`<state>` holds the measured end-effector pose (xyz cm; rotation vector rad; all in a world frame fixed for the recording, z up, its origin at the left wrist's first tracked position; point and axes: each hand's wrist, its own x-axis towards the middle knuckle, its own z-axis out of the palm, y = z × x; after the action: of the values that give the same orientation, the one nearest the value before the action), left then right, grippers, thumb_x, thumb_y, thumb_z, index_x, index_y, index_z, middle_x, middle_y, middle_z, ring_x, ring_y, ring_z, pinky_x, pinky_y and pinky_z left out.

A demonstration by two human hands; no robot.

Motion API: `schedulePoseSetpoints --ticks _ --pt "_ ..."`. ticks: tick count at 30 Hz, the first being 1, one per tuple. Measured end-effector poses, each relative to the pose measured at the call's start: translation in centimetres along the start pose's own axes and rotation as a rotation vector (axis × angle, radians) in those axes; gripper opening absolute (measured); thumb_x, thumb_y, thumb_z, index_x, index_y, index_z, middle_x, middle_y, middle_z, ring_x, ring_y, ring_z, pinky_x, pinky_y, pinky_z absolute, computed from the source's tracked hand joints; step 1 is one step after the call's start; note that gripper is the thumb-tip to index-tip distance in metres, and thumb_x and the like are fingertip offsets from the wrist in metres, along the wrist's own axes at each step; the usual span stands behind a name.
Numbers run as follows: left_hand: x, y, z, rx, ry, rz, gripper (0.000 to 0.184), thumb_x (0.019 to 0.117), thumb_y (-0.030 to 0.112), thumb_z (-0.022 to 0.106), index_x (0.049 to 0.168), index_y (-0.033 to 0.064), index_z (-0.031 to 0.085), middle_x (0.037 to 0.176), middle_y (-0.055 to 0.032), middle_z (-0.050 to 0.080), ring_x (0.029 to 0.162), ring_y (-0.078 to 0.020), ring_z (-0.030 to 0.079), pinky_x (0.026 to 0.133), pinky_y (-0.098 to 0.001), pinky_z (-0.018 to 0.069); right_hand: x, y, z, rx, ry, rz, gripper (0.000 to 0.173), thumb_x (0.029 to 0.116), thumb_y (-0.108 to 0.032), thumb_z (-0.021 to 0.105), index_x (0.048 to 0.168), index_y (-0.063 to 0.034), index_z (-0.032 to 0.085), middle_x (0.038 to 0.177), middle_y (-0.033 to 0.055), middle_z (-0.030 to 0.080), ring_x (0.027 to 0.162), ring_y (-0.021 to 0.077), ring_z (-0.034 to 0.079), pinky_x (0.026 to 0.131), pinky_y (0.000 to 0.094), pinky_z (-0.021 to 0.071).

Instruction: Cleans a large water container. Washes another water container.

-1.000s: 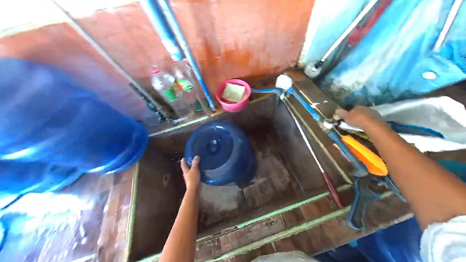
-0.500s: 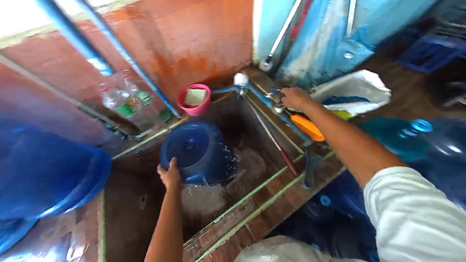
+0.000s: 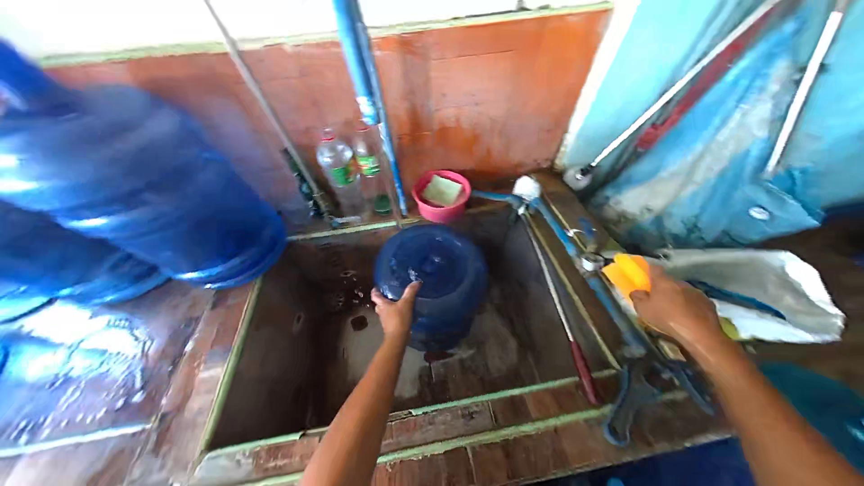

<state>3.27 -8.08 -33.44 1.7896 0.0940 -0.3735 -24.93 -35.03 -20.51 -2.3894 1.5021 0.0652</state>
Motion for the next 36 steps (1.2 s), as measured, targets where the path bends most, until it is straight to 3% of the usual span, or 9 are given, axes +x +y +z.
schedulePoseSetpoints --ticks 3,6,12,18,23,27,32,34,36 --pt "-0.2 0.5 0.3 -0.019 -0.002 -0.066 0.112 0.0818 0.034 0.087 0.160 0.0010 0.015 0.147 -0.0365 0.042 0.131 -0.0461 0.051 0.106 -0.0565 0.0470 1.9 -8.8 1.6 0.184 0.001 -0.157 0.045 0.1063 -0.021 0.052 0.140 0.0085 0.050 0.125 0.0372 0.061 0.120 0.0526 0.059 0.101 0.0669 0.0435" --pt "0.0 0.6 0.6 0.005 -0.003 -0.094 0.116 0.0798 0.039 0.088 0.162 0.0033 0.014 0.152 -0.0363 0.037 0.136 -0.0492 0.046 0.107 -0.0600 0.0447 4.3 -19.5 6.7 0.206 -0.022 -0.214 0.071 0.0985 -0.043 0.068 0.146 0.0052 0.045 0.126 0.0336 0.063 0.120 0.0497 0.061 0.102 0.0661 0.0464" --pt "0.3 1.3 -0.7 0.075 -0.086 -0.091 0.113 0.0804 0.038 0.087 0.163 0.0036 0.017 0.158 -0.0344 0.030 0.140 -0.0519 0.040 0.105 -0.0645 0.0444 -1.4 -34.4 13.4 0.017 -0.144 -0.600 0.068 0.0977 -0.037 0.069 0.153 -0.0058 0.043 0.121 0.0291 0.067 0.112 0.0476 0.066 0.095 0.0663 0.0495" --pt "2.1 -0.1 -3.8 0.035 -0.240 -0.023 0.105 0.0823 0.039 0.082 0.162 0.0059 0.023 0.163 -0.0294 0.024 0.147 -0.0477 0.032 0.108 -0.0671 0.0394 4.1 -31.9 11.0 -0.073 0.012 -0.271 0.071 0.1018 -0.041 0.063 0.154 -0.0007 0.037 0.127 0.0341 0.063 0.120 0.0519 0.061 0.100 0.0676 0.0464" --pt "3.6 0.6 -4.7 0.121 -0.349 0.013 0.107 0.0826 0.038 0.084 0.162 0.0034 0.020 0.164 -0.0302 0.021 0.148 -0.0491 0.030 0.110 -0.0658 0.0382 -1.9 -34.6 13.1 -0.059 -0.146 -0.526 0.070 0.0984 -0.039 0.068 0.154 -0.0056 0.042 0.119 0.0305 0.068 0.112 0.0479 0.065 0.098 0.0659 0.0482" --pt "3.8 0.2 -5.5 0.134 -0.416 0.057 0.106 0.0834 0.040 0.082 0.162 0.0044 0.020 0.164 -0.0293 0.021 0.147 -0.0472 0.032 0.111 -0.0628 0.0389 2.8 -32.5 11.5 -0.046 0.026 -0.223 0.067 0.1019 -0.038 0.063 0.153 -0.0030 0.038 0.123 0.0326 0.065 0.118 0.0511 0.062 0.099 0.0678 0.0466" --pt "6.9 1.5 -6.7 0.248 -0.600 0.146 0.098 0.0868 0.036 0.082 0.161 0.0040 0.025 0.163 -0.0303 0.023 0.147 -0.0464 0.034 0.116 -0.0600 0.0354 -2.6 -33.7 13.1 -0.016 -0.132 -0.521 0.070 0.0980 -0.040 0.069 0.153 -0.0055 0.043 0.117 0.0300 0.069 0.112 0.0477 0.066 0.099 0.0652 0.0478" --pt "6.2 1.1 -7.3 0.247 -0.505 0.092 0.101 0.0843 0.043 0.083 0.160 0.0030 0.028 0.162 -0.0313 0.026 0.144 -0.0468 0.038 0.113 -0.0613 0.0389 -0.5 -32.9 12.0 0.021 -0.118 -0.430 0.067 0.0997 -0.037 0.067 0.154 -0.0071 0.042 0.120 0.0314 0.067 0.113 0.0496 0.065 0.098 0.0677 0.0480" --pt "3.8 0.9 -6.3 0.233 -0.438 -0.006 0.116 0.0807 0.046 0.085 0.162 0.0008 0.015 0.160 -0.0339 0.027 0.141 -0.0476 0.043 0.110 -0.0583 0.0434 2.0 -32.6 11.8 0.042 -0.006 -0.268 0.067 0.1015 -0.038 0.064 0.153 -0.0041 0.039 0.121 0.0337 0.066 0.115 0.0526 0.063 0.096 0.0694 0.0477"
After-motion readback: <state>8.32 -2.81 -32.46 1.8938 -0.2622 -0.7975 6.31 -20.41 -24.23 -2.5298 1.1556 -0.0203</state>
